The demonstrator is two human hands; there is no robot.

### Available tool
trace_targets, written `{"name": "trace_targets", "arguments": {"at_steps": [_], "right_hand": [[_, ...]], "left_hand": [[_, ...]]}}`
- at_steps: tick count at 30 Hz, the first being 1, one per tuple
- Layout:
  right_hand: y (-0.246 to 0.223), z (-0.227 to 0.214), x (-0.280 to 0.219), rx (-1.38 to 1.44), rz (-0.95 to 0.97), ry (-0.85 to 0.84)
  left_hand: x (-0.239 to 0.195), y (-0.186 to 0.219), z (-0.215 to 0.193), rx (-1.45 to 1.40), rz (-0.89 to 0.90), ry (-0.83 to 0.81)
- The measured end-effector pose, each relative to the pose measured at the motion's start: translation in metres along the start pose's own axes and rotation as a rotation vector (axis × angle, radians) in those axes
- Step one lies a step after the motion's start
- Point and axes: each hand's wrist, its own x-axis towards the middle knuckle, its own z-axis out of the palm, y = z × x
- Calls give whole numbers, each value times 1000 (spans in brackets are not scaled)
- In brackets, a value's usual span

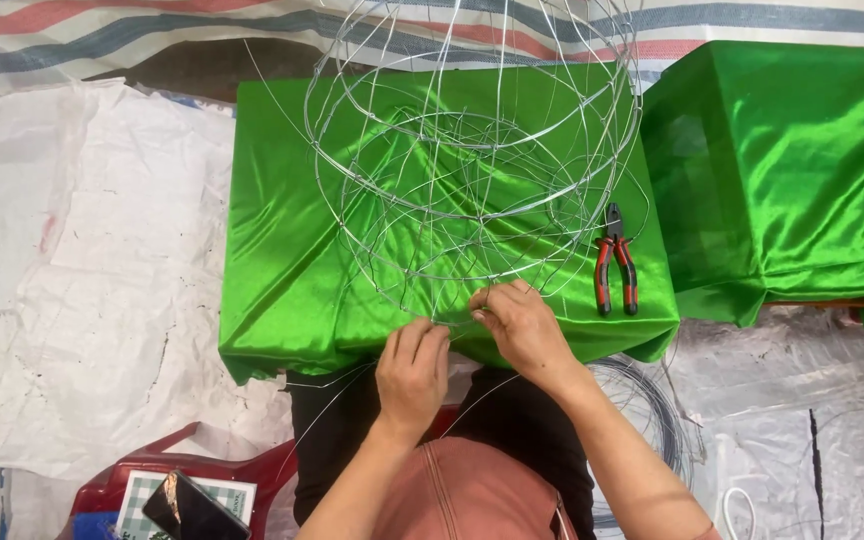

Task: Assembling a wire frame structure by bending and cutting metal wires using pliers.

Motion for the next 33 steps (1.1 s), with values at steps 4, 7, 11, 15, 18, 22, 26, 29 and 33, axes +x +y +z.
{"name": "trace_targets", "arguments": {"at_steps": [4,7,11,15,18,22,26,29,33], "right_hand": [[-9,1,-6,-3,-4,74],[-21,-10,-14,-76,-40,203],[-46,-11,-51,133,192,469],[-53,43,-86,1246,757,643],[-62,37,-64,1455,1051,544],[-39,52,-60,1608,914,430],[-8,77,-67,1793,892,215],[1,87,-71,1964,831,128],[5,88,-75,2153,856,17]], "left_hand": [[2,-12,9,31,48,51],[8,-13,9,23,115,-12],[21,-10,7,205,270,76],[32,-1,7,270,294,46],[22,-6,21,274,295,-9],[21,-13,31,181,284,-14],[31,-8,23,16,235,-95],[29,-7,23,-93,158,-267],[32,-9,25,-179,116,-420]]}}
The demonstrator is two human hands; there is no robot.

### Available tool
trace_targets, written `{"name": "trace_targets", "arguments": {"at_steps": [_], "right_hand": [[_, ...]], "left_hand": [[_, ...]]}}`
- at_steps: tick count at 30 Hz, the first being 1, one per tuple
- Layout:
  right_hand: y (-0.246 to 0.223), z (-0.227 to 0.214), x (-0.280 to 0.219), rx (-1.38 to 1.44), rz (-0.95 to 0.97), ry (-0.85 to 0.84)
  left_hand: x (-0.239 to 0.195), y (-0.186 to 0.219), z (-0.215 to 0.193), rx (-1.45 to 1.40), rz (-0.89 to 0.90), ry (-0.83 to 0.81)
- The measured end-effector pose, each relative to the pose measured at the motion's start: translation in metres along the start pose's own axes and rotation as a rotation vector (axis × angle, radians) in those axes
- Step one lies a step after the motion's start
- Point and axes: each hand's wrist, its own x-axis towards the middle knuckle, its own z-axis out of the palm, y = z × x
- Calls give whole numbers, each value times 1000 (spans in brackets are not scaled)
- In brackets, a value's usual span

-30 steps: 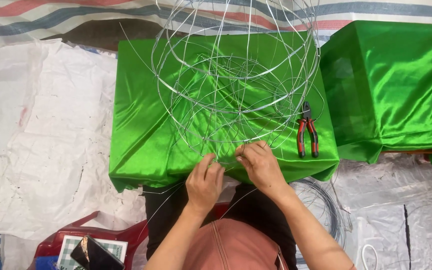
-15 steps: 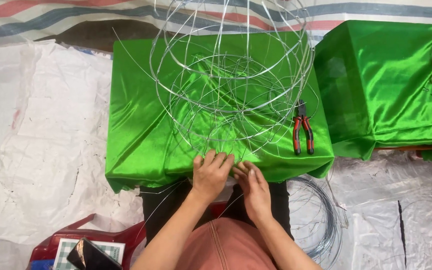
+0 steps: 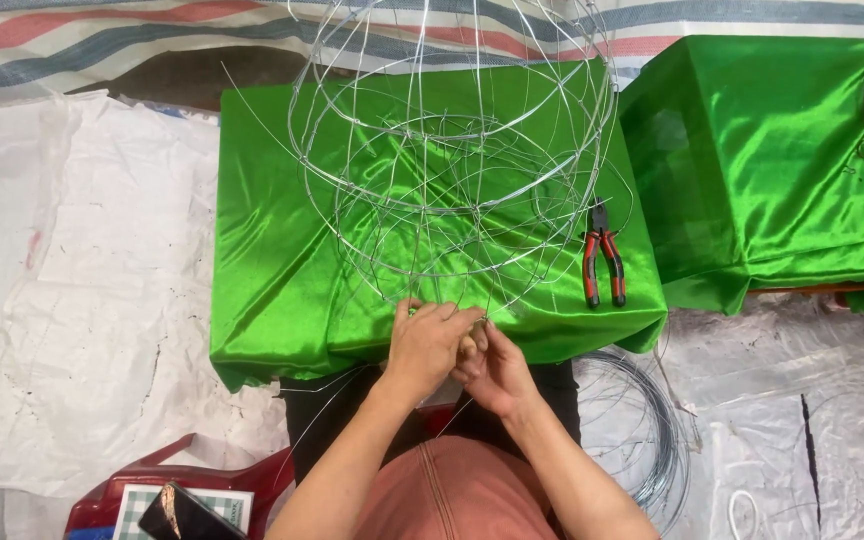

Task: Assembling a wire frame structure by bending and cutting metal wires using pliers.

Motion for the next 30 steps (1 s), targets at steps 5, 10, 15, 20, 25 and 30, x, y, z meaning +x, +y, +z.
{"name": "trace_targets", "arguments": {"at_steps": [5,10,15,20,25,30], "right_hand": [[11,8,-4,-8,25,86],[10,35,-13,-123,-106,156],[14,56,-20,-246,-189,289],[32,64,-14,-230,-204,322],[49,55,-18,-209,-169,315],[41,62,-28,-323,-195,331]], "left_hand": [[-4,-2,10,58,3,12],[3,6,-1,59,6,-5],[3,10,-8,-27,-10,21],[3,-4,-2,-103,-21,5],[5,-4,-27,-149,-56,-111],[2,-5,-28,-197,-73,-171]]}}
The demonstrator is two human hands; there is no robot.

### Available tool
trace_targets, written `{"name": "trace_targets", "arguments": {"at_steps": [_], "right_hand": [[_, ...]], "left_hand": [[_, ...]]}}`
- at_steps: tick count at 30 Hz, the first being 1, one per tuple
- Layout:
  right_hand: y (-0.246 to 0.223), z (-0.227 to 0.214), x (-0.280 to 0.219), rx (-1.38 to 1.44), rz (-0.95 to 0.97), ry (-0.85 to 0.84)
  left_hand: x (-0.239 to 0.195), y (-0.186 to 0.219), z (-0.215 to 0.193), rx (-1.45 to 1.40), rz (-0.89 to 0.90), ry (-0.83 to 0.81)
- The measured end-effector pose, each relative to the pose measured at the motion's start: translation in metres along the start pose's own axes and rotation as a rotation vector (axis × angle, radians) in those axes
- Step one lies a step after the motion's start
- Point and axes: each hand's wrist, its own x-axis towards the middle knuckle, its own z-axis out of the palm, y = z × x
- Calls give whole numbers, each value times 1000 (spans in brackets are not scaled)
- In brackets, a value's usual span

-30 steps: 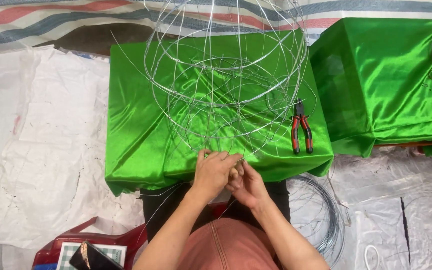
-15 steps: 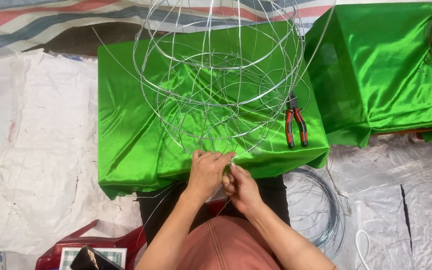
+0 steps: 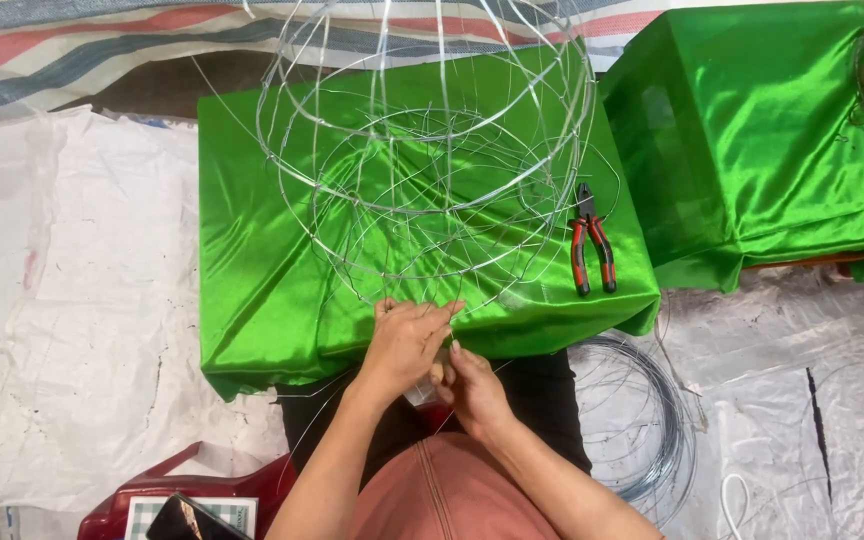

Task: Assembling a wire frame structure by bending and cutting metal wires using pliers.

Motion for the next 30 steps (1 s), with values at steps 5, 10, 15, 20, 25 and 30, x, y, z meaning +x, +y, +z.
{"name": "trace_targets", "arguments": {"at_steps": [5,10,15,20,25,30], "right_hand": [[14,-3,5,-48,16,3],[-1,-8,4,-144,75,2],[-85,-48,5,-1254,-303,330],[-179,-131,58,-1772,-831,773],[-201,-144,91,-1806,-505,801],[-203,-156,109,-1829,-463,780]], "left_hand": [[0,0,8,-47,-28,37],[-2,-10,20,6,1,40],[-5,-2,19,370,-35,266],[-30,-2,45,432,-75,510],[-64,22,57,-211,-377,705],[-43,35,47,-1023,-671,494]]}}
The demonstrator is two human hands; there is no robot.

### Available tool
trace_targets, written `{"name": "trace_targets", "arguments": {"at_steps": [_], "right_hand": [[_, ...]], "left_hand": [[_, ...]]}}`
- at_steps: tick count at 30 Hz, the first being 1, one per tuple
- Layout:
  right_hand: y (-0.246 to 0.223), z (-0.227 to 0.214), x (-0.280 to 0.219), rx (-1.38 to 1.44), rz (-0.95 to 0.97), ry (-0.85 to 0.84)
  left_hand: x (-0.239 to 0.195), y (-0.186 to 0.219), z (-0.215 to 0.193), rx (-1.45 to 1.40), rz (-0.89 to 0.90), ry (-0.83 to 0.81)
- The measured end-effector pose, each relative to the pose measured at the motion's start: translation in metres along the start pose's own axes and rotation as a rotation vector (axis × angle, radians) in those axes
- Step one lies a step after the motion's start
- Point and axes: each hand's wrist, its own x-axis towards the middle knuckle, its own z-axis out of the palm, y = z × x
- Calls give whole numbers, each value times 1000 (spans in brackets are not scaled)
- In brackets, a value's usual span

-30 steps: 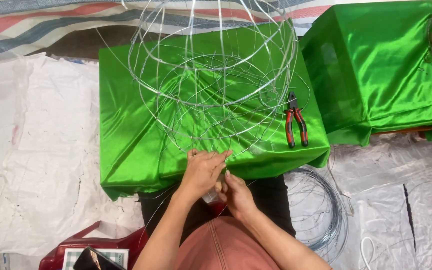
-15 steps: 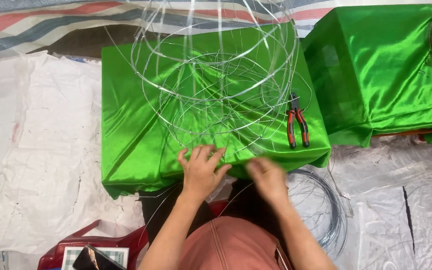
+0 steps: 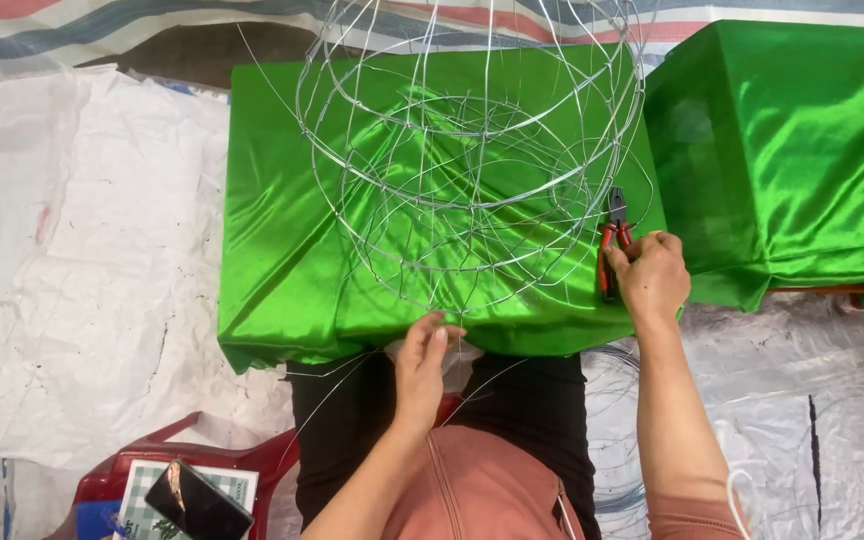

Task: Assembling a wire frame structure by bending and cutting metal wires using pliers.

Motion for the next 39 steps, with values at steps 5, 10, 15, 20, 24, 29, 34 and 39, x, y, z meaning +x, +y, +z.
{"name": "trace_targets", "arguments": {"at_steps": [5,10,15,20,24,29,34,39], "right_hand": [[-15,-3,2,-61,-25,-65],[14,21,12,-6,-58,29],[42,8,1,724,192,67],[21,-44,-79,1396,428,-81],[12,-45,-125,1820,347,-612],[-15,-51,-174,1288,-137,-684],[-65,-84,-196,135,-602,-483],[-93,-99,-195,-542,-804,157]], "left_hand": [[26,1,12,-256,-285,68],[30,2,8,-245,-294,96],[32,-8,1,-177,-231,20],[36,-17,2,-167,-292,10],[34,-21,3,-116,-333,20],[37,-27,-1,-54,-393,-5],[38,-27,2,-24,-452,-9],[37,-27,6,21,-445,0]]}}
